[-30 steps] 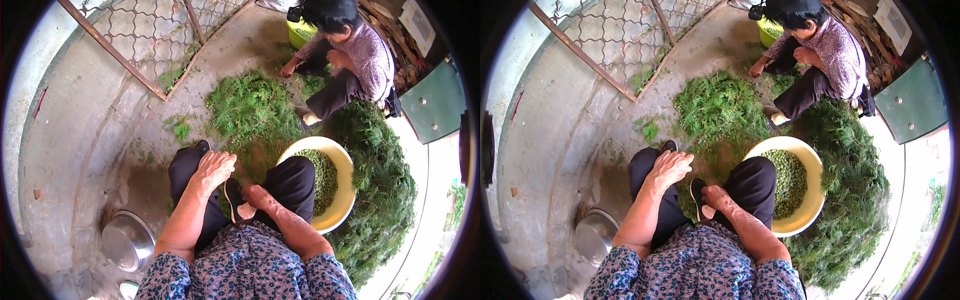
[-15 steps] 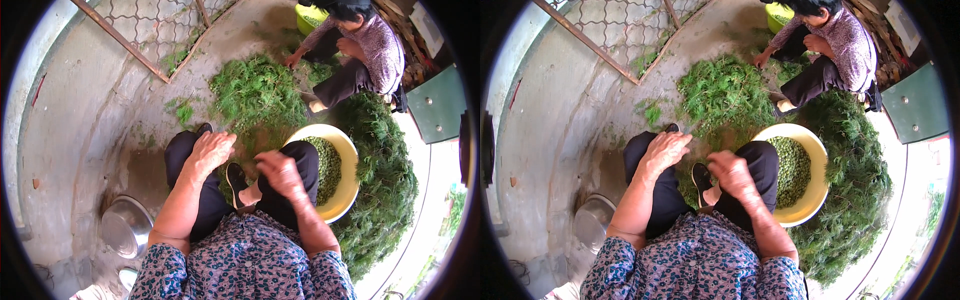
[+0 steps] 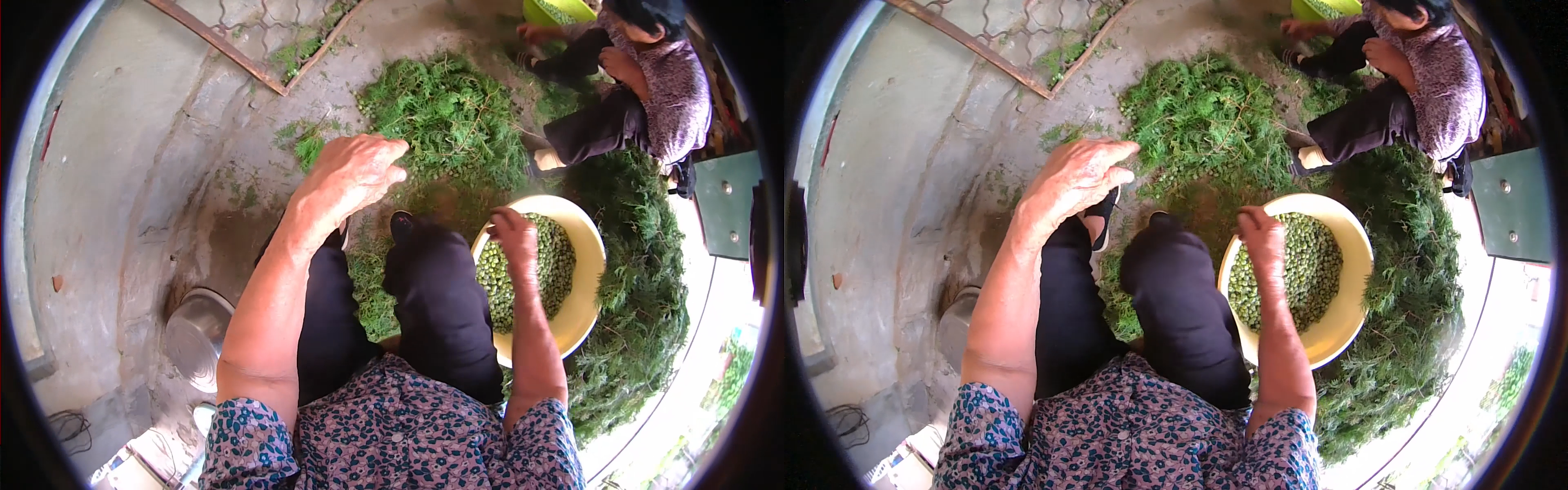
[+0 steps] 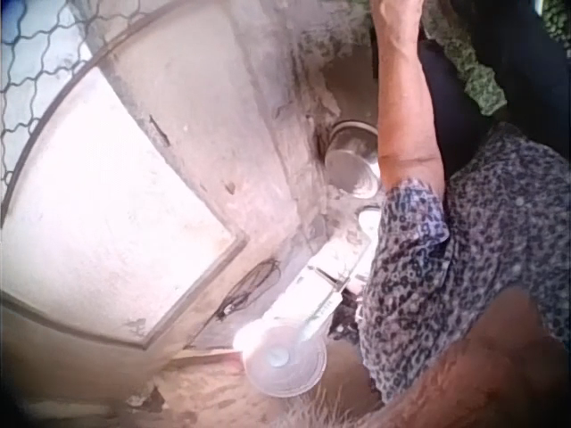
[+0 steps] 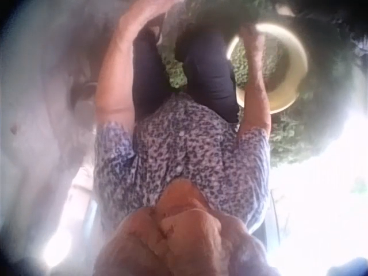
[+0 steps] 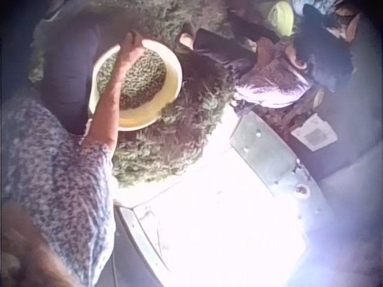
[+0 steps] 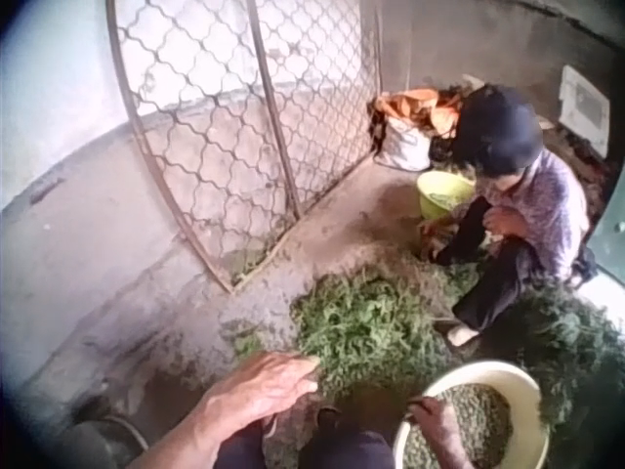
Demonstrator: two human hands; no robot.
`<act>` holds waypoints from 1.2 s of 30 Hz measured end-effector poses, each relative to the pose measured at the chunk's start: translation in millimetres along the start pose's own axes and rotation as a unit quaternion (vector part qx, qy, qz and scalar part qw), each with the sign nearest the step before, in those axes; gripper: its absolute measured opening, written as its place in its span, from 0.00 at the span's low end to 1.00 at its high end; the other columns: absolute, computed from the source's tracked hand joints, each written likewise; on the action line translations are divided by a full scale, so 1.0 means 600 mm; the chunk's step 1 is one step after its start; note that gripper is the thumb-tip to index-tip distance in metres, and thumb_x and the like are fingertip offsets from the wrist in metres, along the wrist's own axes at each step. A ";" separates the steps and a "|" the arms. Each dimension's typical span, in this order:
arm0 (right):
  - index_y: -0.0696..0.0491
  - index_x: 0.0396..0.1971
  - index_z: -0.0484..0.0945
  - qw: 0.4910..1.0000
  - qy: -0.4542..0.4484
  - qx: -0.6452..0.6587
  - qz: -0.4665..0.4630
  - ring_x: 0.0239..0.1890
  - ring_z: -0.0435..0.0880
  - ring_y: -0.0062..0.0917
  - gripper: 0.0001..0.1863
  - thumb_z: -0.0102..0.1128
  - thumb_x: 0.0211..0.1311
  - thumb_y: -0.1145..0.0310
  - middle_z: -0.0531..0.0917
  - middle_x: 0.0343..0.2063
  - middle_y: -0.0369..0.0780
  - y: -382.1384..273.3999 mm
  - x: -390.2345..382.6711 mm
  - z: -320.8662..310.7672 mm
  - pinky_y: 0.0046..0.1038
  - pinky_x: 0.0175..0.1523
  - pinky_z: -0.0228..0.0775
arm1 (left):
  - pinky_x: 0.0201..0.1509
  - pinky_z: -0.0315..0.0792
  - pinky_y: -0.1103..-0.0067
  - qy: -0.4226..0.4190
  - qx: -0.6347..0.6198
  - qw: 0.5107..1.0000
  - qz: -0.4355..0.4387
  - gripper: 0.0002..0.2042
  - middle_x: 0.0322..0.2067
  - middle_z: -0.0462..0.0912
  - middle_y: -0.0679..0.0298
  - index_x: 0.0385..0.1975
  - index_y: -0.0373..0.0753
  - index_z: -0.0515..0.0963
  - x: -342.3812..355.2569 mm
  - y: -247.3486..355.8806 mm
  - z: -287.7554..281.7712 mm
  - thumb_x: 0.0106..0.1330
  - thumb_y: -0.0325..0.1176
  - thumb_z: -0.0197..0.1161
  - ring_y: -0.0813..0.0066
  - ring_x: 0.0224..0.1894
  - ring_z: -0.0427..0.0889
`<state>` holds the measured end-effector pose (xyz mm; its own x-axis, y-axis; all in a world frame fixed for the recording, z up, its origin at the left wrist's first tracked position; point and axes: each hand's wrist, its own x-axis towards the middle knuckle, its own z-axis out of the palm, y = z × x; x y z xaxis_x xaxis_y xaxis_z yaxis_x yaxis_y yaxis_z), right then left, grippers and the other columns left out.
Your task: The person picks green berries from cedar branches by hand, dropping them into a yellow bowl. They then gather loose berries from the ground and place them into the bowl before continuing to pick from the branches.
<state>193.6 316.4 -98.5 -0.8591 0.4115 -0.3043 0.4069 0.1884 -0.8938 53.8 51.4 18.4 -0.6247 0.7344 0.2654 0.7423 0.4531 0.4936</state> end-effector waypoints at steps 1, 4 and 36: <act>0.60 0.40 0.76 0.999 -0.045 0.023 0.019 0.24 0.80 0.21 0.12 0.53 0.57 0.73 0.80 0.25 0.39 0.033 0.005 0.025 0.21 0.29 0.73 | 0.42 0.70 0.71 -0.027 0.029 0.999 -0.032 0.15 0.36 0.79 0.56 0.42 0.36 0.74 0.008 -0.003 0.002 0.56 0.35 0.60 0.57 0.38 0.77; 0.60 0.40 0.75 0.976 -0.167 0.056 0.128 0.23 0.79 0.22 0.14 0.55 0.55 0.69 0.80 0.24 0.40 0.140 0.026 0.103 0.22 0.27 0.73 | 0.40 0.69 0.70 -0.108 0.063 0.988 -0.089 0.15 0.33 0.78 0.55 0.41 0.35 0.74 0.018 -0.018 0.013 0.55 0.33 0.59 0.56 0.36 0.76; 0.53 0.47 0.71 0.913 0.113 -0.381 0.091 0.58 0.59 0.46 0.18 0.55 0.55 0.69 0.58 0.60 0.46 0.307 0.147 0.243 0.44 0.57 0.56 | 0.51 0.66 0.60 -0.255 0.077 0.942 -0.204 0.26 0.43 0.76 0.50 0.49 0.35 0.72 -0.001 -0.035 -0.026 0.45 0.29 0.64 0.53 0.45 0.75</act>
<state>147.4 257.6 -337.7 -0.7043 0.6555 -0.2724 0.7088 0.6284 -0.3205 34.8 33.7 20.8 -0.6975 0.6126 -0.3718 0.5163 0.7894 0.3320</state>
